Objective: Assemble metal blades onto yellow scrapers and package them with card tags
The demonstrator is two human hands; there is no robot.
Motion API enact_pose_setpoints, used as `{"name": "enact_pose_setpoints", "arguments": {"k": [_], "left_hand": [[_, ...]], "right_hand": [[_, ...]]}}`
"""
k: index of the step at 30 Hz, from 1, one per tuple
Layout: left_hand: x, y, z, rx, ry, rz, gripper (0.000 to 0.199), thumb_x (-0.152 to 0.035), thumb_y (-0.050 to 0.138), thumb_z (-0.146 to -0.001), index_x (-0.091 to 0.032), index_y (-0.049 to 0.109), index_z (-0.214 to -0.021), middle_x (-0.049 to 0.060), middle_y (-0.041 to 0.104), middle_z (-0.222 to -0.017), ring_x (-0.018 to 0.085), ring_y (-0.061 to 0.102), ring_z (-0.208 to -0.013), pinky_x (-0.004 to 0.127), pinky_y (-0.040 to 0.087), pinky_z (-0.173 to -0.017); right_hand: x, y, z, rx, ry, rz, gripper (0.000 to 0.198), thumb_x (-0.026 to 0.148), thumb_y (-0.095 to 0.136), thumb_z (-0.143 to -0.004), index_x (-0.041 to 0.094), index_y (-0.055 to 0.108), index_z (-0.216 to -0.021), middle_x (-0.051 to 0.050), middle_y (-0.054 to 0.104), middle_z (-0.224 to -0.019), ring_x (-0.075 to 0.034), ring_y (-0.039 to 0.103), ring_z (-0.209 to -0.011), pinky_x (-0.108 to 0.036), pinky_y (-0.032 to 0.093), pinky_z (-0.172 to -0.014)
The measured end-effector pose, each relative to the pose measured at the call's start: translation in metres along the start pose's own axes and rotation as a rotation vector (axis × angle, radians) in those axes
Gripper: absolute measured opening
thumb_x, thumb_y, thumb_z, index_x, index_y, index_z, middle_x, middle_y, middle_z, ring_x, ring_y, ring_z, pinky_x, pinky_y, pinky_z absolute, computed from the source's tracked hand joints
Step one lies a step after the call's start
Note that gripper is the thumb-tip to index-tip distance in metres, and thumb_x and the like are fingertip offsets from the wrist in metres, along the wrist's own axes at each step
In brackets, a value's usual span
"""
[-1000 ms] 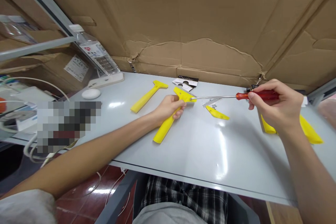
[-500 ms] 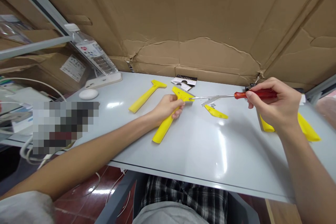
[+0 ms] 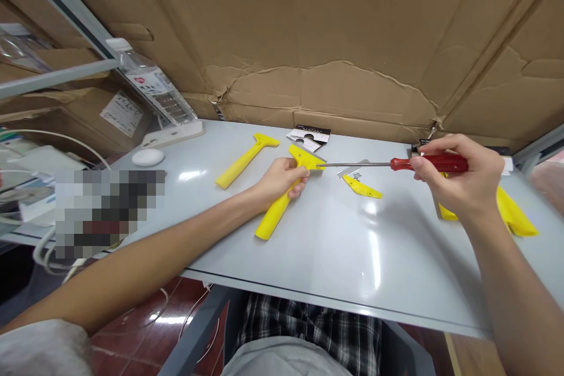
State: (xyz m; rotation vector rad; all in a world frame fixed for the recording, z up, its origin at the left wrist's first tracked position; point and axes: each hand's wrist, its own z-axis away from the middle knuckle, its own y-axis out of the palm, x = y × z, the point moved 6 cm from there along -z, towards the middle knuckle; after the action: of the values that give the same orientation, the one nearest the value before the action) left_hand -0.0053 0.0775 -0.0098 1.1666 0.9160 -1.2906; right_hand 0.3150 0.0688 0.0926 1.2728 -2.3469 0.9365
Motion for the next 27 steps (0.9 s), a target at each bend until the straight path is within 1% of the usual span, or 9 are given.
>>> {"name": "enact_pose_setpoints", "arguments": {"k": [3,4,7,10,14,17,19,24,27], "left_hand": [[0.0008,-0.0003,-0.0002,-0.004,-0.007,-0.003,0.014,-0.009,0.065,-0.082,-0.016,0.055,-0.073,-0.002,0.053,-0.062,0.005,0.044,-0.042,0.019,0.033,-0.036],[0.0009,-0.0002,-0.0002,-0.004,-0.007,-0.003,0.014,-0.009,0.065,-0.082,-0.016,0.056,-0.074,-0.002,0.053,-0.063,0.005,0.045,-0.043,0.019,0.033,-0.036],[0.0016,-0.0002,-0.0001,-0.007,-0.012,0.003,0.014,-0.009,0.064,-0.082,-0.016,0.056,-0.073,-0.002,0.054,-0.063,0.005,0.045,-0.042,0.019,0.033,-0.036],[0.0023,-0.0005,-0.0003,-0.005,-0.012,0.008,0.015,-0.008,0.064,-0.082,-0.016,0.055,-0.073,-0.002,0.054,-0.064,0.005,0.045,-0.043,0.019,0.033,-0.036],[0.0027,-0.0010,-0.0015,-0.001,-0.003,0.002,0.014,-0.009,0.063,-0.082,-0.016,0.055,-0.073,-0.001,0.055,-0.064,0.006,0.046,-0.043,0.019,0.033,-0.036],[0.0030,-0.0009,-0.0018,-0.004,-0.006,-0.013,0.015,-0.009,0.063,-0.083,-0.016,0.055,-0.072,-0.002,0.054,-0.062,0.006,0.045,-0.042,0.019,0.033,-0.035],[0.0028,-0.0006,-0.0015,-0.008,-0.010,-0.016,0.016,-0.009,0.062,-0.084,-0.017,0.054,-0.071,-0.002,0.054,-0.061,0.005,0.044,-0.041,0.018,0.033,-0.035],[0.0010,0.0004,-0.0004,-0.010,-0.016,-0.003,0.017,-0.008,0.061,-0.084,-0.017,0.054,-0.071,-0.002,0.054,-0.061,0.005,0.043,-0.040,0.019,0.033,-0.035],[0.0004,0.0001,-0.0001,-0.014,-0.023,-0.009,0.018,-0.008,0.062,-0.084,-0.017,0.053,-0.071,-0.003,0.053,-0.059,0.005,0.043,-0.040,0.018,0.033,-0.035]], "right_hand": [[0.0034,-0.0001,-0.0023,0.020,-0.093,-0.052,0.043,0.023,0.088,-0.063,0.017,0.071,-0.103,-0.004,0.070,-0.098,-0.008,0.072,-0.084,-0.013,0.064,-0.078],[0.0042,0.0002,-0.0030,0.024,-0.104,-0.079,0.049,0.021,0.089,-0.061,0.017,0.071,-0.107,-0.004,0.070,-0.101,-0.009,0.072,-0.089,-0.014,0.064,-0.081],[0.0043,0.0040,-0.0036,0.057,-0.055,-0.149,0.056,0.017,0.088,-0.061,0.017,0.068,-0.112,-0.004,0.069,-0.099,-0.011,0.072,-0.078,-0.020,0.065,-0.067],[0.0065,0.0073,-0.0020,0.073,-0.023,-0.188,0.050,0.016,0.086,-0.065,0.015,0.065,-0.110,-0.004,0.070,-0.092,-0.014,0.069,-0.062,-0.028,0.063,-0.057],[0.0077,0.0057,0.0001,0.019,0.000,-0.210,0.040,0.017,0.087,-0.067,0.013,0.066,-0.100,-0.005,0.070,-0.085,-0.021,0.071,-0.063,-0.032,0.062,-0.053],[0.0069,0.0051,0.0014,0.008,0.012,-0.186,0.034,0.018,0.086,-0.068,0.012,0.066,-0.095,-0.004,0.068,-0.076,-0.020,0.070,-0.061,-0.029,0.061,-0.052],[0.0065,0.0059,0.0018,0.027,0.013,-0.183,0.035,0.019,0.086,-0.069,0.012,0.066,-0.098,-0.004,0.068,-0.078,-0.018,0.070,-0.060,-0.028,0.061,-0.052],[0.0098,0.0073,-0.0002,0.071,-0.040,-0.243,0.061,0.012,0.089,-0.057,0.018,0.064,-0.113,-0.003,0.068,-0.099,-0.017,0.072,-0.069,-0.031,0.065,-0.056],[0.0105,0.0093,-0.0011,0.106,-0.014,-0.260,0.058,0.012,0.087,-0.061,0.018,0.061,-0.113,-0.002,0.067,-0.096,-0.017,0.070,-0.064,-0.034,0.064,-0.053]]}}
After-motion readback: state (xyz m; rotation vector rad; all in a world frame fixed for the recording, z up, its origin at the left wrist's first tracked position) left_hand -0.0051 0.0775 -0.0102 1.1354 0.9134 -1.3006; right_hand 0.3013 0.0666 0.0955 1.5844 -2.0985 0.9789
